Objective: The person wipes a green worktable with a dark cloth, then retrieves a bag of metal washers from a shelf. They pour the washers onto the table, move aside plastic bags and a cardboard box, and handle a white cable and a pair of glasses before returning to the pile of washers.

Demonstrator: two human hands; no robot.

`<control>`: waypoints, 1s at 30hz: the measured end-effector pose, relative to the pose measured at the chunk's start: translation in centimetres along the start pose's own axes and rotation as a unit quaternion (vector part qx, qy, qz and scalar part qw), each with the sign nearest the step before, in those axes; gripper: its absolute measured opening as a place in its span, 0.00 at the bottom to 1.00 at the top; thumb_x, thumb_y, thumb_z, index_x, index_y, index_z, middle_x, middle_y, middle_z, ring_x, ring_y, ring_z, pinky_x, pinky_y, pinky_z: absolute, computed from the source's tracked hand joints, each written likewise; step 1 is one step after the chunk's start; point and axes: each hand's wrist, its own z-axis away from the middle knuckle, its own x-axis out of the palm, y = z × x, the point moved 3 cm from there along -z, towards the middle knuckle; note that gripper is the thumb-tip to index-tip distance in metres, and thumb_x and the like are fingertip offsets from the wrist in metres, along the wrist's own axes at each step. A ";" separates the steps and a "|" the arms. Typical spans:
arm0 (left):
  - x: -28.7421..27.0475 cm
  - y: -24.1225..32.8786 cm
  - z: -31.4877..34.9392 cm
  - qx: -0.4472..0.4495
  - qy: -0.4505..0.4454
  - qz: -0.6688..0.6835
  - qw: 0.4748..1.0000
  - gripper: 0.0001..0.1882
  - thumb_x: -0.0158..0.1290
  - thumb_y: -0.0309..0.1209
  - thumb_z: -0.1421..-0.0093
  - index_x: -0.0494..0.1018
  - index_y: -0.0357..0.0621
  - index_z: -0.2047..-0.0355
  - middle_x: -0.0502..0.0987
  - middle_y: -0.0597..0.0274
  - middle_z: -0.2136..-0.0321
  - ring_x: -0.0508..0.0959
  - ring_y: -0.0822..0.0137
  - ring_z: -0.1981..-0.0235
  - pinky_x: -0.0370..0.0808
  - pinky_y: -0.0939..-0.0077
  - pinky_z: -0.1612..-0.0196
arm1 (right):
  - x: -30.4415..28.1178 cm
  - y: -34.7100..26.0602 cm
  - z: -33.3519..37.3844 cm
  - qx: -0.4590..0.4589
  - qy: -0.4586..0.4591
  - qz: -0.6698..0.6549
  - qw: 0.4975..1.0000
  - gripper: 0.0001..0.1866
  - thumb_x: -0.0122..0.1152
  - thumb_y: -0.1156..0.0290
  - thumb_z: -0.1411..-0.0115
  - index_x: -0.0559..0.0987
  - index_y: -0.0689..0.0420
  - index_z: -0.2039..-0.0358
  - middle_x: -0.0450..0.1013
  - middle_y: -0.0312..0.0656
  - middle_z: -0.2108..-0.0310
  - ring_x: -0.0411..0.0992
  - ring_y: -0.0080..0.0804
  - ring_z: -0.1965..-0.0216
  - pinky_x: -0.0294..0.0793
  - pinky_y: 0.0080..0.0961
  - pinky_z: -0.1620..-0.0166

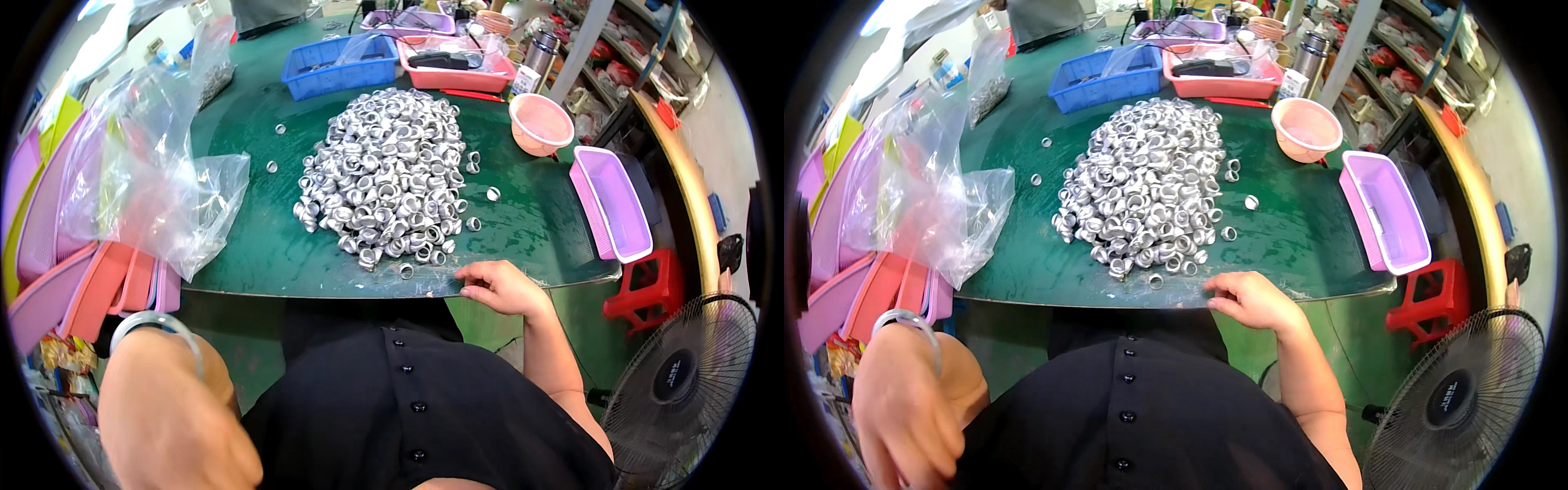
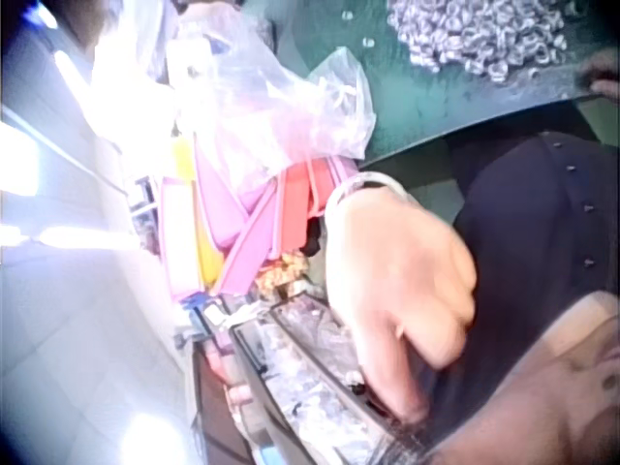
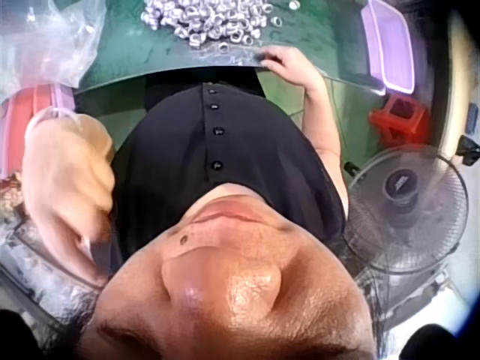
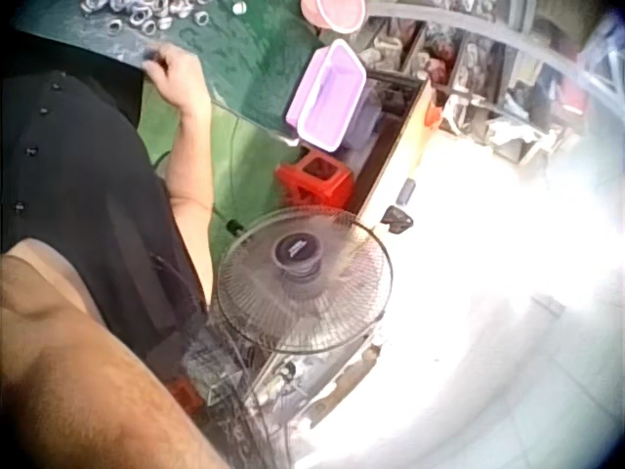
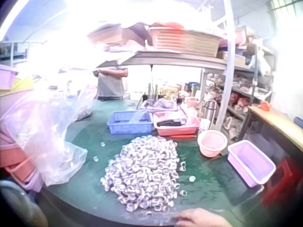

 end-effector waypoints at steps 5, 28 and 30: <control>-3.1 -4.9 5.0 -0.123 0.222 -0.003 0.967 0.15 0.50 0.33 0.47 0.74 0.30 0.67 0.73 0.52 0.71 0.72 0.62 0.78 0.68 0.73 0.76 | -2.8 2.9 1.6 0.037 0.094 -0.020 0.995 0.13 0.59 0.71 0.53 0.74 0.61 0.66 0.71 0.44 0.77 0.70 0.36 0.77 0.69 0.25 0.72; 0.4 -14.7 22.9 -0.518 0.713 -0.281 0.381 0.24 0.54 0.27 0.51 0.62 0.41 0.53 0.67 0.61 0.65 0.69 0.75 0.74 0.69 0.82 0.71 | -13.4 10.9 8.9 0.289 0.416 0.473 0.721 0.16 0.53 0.71 0.49 0.71 0.54 0.57 0.69 0.42 0.59 0.65 0.41 0.57 0.60 0.36 0.55; 0.7 -13.4 23.0 -0.496 0.712 -0.365 0.338 0.21 0.54 0.27 0.52 0.65 0.39 0.57 0.69 0.59 0.66 0.70 0.73 0.75 0.69 0.80 0.71 | -12.9 9.9 8.9 0.265 0.420 0.494 0.713 0.17 0.53 0.70 0.49 0.71 0.54 0.57 0.68 0.43 0.58 0.64 0.42 0.55 0.59 0.36 0.53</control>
